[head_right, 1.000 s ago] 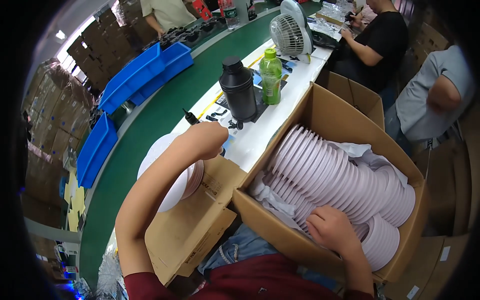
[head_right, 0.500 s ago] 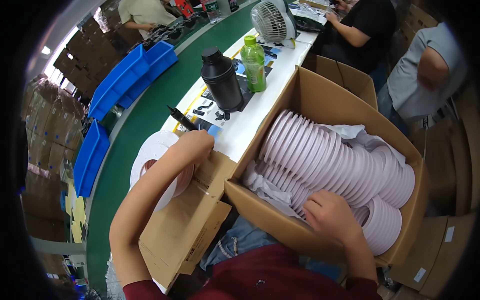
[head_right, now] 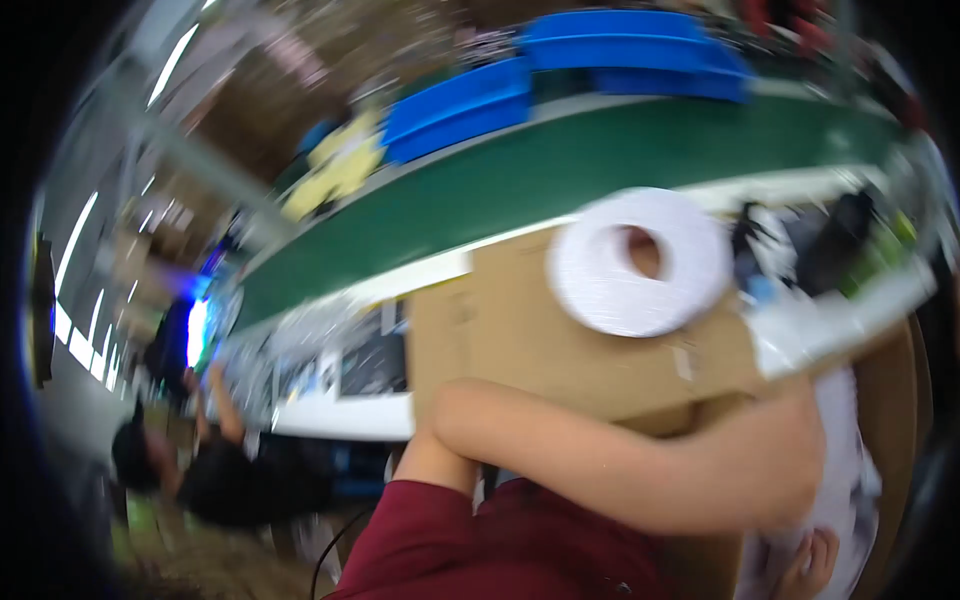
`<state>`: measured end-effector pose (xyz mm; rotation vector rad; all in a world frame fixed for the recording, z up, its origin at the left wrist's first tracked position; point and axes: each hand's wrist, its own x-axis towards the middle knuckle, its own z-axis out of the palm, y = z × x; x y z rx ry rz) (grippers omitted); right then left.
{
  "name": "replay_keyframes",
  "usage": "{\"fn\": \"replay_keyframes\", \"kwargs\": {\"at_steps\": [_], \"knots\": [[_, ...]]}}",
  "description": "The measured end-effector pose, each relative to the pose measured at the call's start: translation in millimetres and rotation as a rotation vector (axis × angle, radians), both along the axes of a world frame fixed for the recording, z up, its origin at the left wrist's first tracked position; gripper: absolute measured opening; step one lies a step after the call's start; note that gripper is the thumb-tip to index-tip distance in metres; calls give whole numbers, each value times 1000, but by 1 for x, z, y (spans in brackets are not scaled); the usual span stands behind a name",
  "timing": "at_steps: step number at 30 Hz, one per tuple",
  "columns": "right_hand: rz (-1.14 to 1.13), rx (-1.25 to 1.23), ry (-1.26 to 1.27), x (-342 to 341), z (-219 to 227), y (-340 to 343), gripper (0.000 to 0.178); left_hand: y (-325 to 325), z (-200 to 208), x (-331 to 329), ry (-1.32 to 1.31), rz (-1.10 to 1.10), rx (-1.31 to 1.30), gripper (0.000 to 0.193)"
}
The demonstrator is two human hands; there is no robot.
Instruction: Packaging circular plastic components into cardboard boxes at a factory assembly station.
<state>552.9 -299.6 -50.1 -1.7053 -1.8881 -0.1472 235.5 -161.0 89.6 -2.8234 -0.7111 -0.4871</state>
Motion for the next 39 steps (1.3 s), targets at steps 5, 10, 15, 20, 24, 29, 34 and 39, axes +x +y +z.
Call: {"fn": "replay_keyframes", "kwargs": {"at_steps": [5, 10, 15, 20, 24, 29, 34, 39], "knots": [[435, -59, -232, -57, 44, 52, 10, -64, 5, -121, -62, 383, -26, 17], [575, -189, -71, -108, 56, 74, 16, -157, -35, -273, -294, 1042, -223, 33], [752, -198, -52, -142, 33, 103, 15, -293, -151, -404, -520, 1752, -68, 22], [1046, -160, -125, -202, 19, 125, 15, -300, -223, -433, -523, 1706, 443, 25], [1137, -155, -63, -221, 19, 128, 13, -295, -237, -442, -642, 1670, 566, 30], [1030, -271, -98, -216, 21, 123, 13, -290, -228, -435, -651, 1677, 531, 28], [934, -389, -147, -218, 20, 119, 16, -314, -284, -395, -611, 2019, 778, 40], [943, -420, -139, -224, 26, 118, 10, -371, -416, -273, -860, 2190, -360, 37]]}}
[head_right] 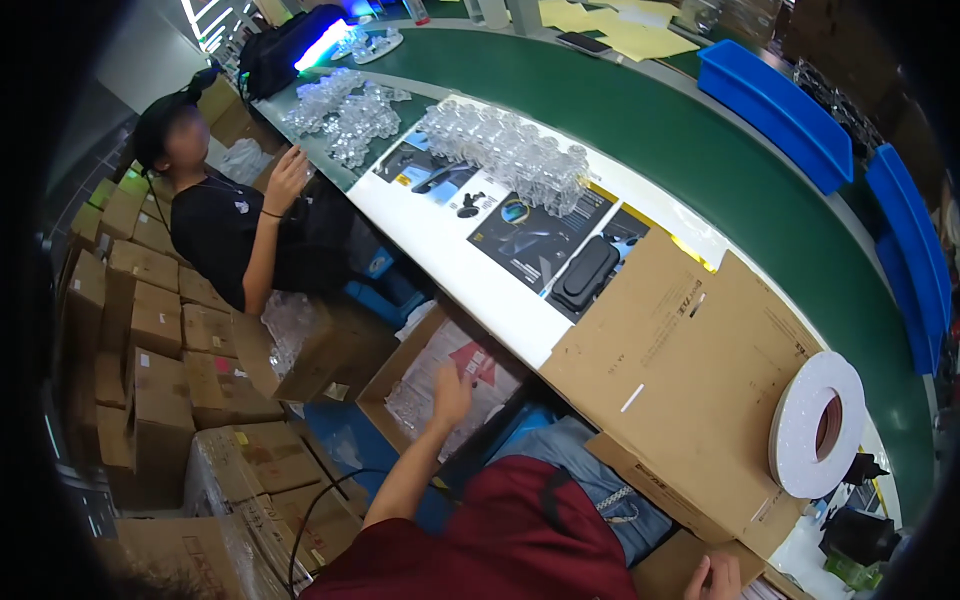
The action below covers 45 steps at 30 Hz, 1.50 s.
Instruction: Packaging circular plastic components into cardboard boxes at a factory assembly station.
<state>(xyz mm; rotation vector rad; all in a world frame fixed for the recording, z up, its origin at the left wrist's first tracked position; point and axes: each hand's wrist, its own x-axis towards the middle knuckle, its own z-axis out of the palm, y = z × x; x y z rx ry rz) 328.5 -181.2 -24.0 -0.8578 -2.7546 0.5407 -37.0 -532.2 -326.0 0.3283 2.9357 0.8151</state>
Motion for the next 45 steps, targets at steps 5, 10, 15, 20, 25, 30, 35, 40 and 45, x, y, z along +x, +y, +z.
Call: {"fn": "replay_keyframes", "kwargs": {"at_steps": [5, 10, 15, 20, 25, 30, 35, 40, 45], "knots": [[-29, -2, 41, -3, -11, -1, 5, -35, -81, 119, -225, -49, -72, 32], [-42, -44, 34, -3, -9, 3, 5, -10, -68, 99, -346, 161, -171, 43], [-55, -117, 68, 4, -7, 6, 5, -12, -79, 102, -423, 315, -270, 53], [-40, -161, 9, 5, -1, 7, 6, -15, -85, 99, -490, 281, -397, 55], [-70, -122, 94, -1, -6, 8, 7, 0, -59, 99, -484, 332, -327, 54], [-10, -184, 100, 13, -10, 14, 7, -3, -52, 98, -456, 294, -258, 54], [-86, -189, 165, 2, -6, 11, 10, -6, -57, 100, -461, 266, -226, 54], [49, -165, 138, 9, -12, 17, 21, -25, -72, 72, -458, 221, -127, 38], [29, -212, 167, 12, -16, 15, 23, 2, 0, -7, 66, 246, 272, 16]]}}
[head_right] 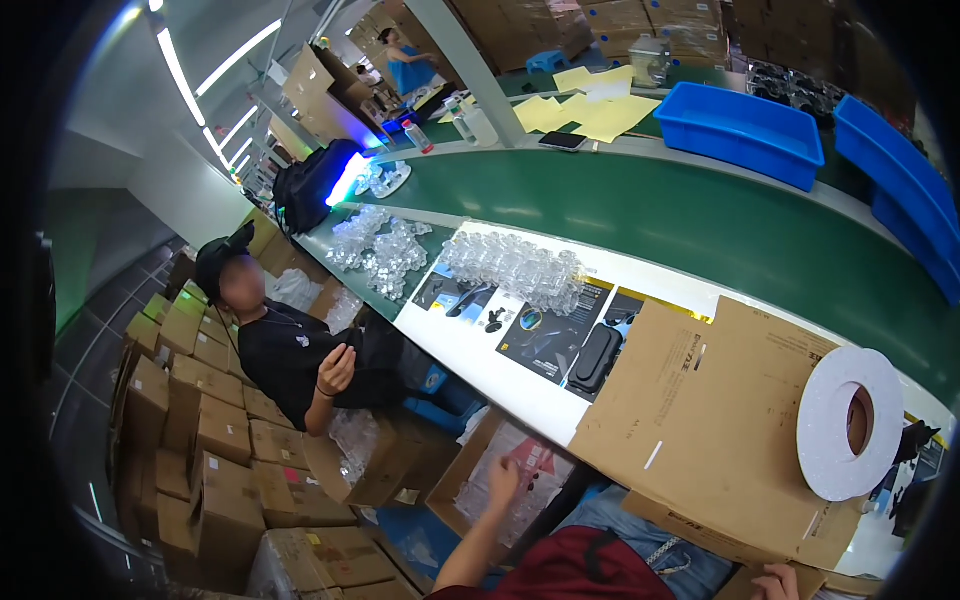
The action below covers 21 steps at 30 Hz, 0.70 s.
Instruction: Packaging circular plastic components into cardboard boxes at a factory assembly station.
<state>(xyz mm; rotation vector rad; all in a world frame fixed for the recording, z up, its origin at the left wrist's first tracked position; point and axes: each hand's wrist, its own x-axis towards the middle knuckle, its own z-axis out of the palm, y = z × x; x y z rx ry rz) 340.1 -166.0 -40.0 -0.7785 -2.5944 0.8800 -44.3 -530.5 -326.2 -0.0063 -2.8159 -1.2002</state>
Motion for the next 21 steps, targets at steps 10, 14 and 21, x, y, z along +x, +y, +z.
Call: {"fn": "replay_keyframes", "kwargs": {"at_steps": [10, 14, 21], "knots": [[-9, -67, 12, -2, 15, -2, 20, 127, 266, -63, 729, -830, 115, 10], [-2, -113, 30, 1, 15, -1, 20, 160, 230, -56, 593, -930, 134, 16], [-21, -148, 12, 1, 18, -1, 17, 168, 221, -56, 575, -876, 83, 18]]}}
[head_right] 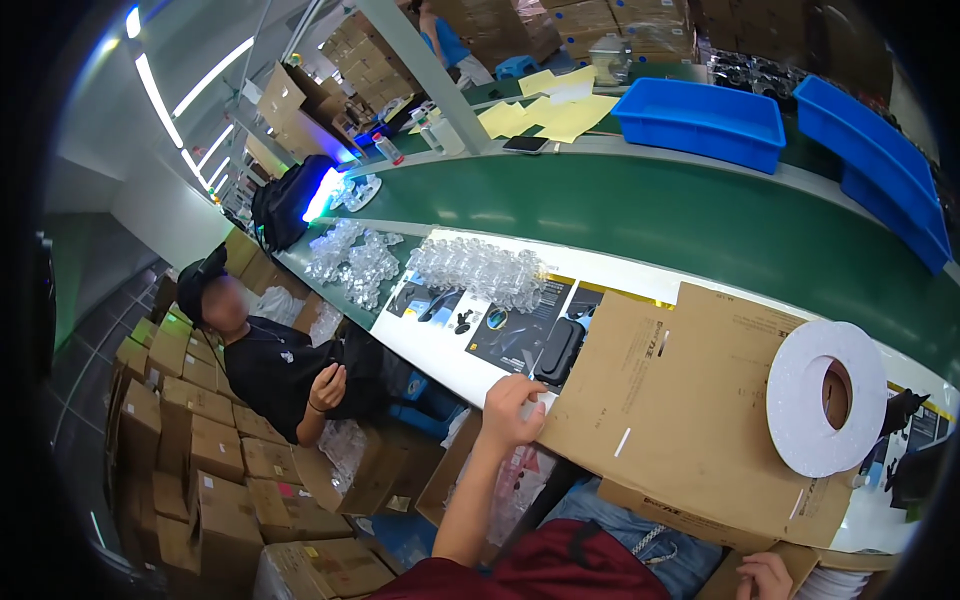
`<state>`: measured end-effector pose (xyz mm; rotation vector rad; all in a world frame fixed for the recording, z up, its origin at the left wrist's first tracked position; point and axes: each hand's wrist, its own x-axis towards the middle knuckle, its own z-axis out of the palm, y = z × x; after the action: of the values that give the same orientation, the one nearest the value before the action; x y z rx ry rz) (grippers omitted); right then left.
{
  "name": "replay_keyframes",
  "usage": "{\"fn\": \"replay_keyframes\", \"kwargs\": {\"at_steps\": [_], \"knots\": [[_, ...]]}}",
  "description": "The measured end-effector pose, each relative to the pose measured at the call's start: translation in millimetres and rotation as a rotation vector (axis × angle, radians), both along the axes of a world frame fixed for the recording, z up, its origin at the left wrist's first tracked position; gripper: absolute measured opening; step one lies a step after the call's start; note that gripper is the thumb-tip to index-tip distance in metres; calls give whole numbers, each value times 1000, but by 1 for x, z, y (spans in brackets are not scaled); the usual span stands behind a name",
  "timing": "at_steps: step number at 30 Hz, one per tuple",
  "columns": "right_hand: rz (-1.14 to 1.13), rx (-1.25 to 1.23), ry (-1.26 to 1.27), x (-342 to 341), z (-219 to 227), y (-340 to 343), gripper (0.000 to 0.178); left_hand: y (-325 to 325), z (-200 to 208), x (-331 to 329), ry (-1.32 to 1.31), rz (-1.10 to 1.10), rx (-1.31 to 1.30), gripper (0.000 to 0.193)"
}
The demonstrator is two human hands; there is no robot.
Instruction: Packaging circular plastic components into cardboard boxes at a factory assembly station.
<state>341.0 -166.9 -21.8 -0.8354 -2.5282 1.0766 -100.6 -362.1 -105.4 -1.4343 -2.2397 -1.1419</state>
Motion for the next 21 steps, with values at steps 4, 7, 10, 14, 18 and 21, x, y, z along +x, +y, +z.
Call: {"fn": "replay_keyframes", "kwargs": {"at_steps": [4, 7, 10, 14, 18, 21], "knots": [[4, -27, -8, -3, 2, 0, 15, -1, 2, -1, 30, 11, -31, 14], [21, -10, 12, -3, 0, 2, 16, 0, 3, -1, 37, 28, -13, 11], [71, 26, -17, 7, -14, 7, 18, 4, 6, 1, 32, 19, -3, 8], [119, 17, 53, 14, -30, 13, 20, 0, 7, 3, 32, 7, -15, 6], [205, 31, 83, 30, -59, 28, 20, 4, 1, 1, 31, 10, -26, 7], [258, 36, 92, 33, -69, 34, 16, -1, 2, 1, 45, 14, -46, 11]]}}
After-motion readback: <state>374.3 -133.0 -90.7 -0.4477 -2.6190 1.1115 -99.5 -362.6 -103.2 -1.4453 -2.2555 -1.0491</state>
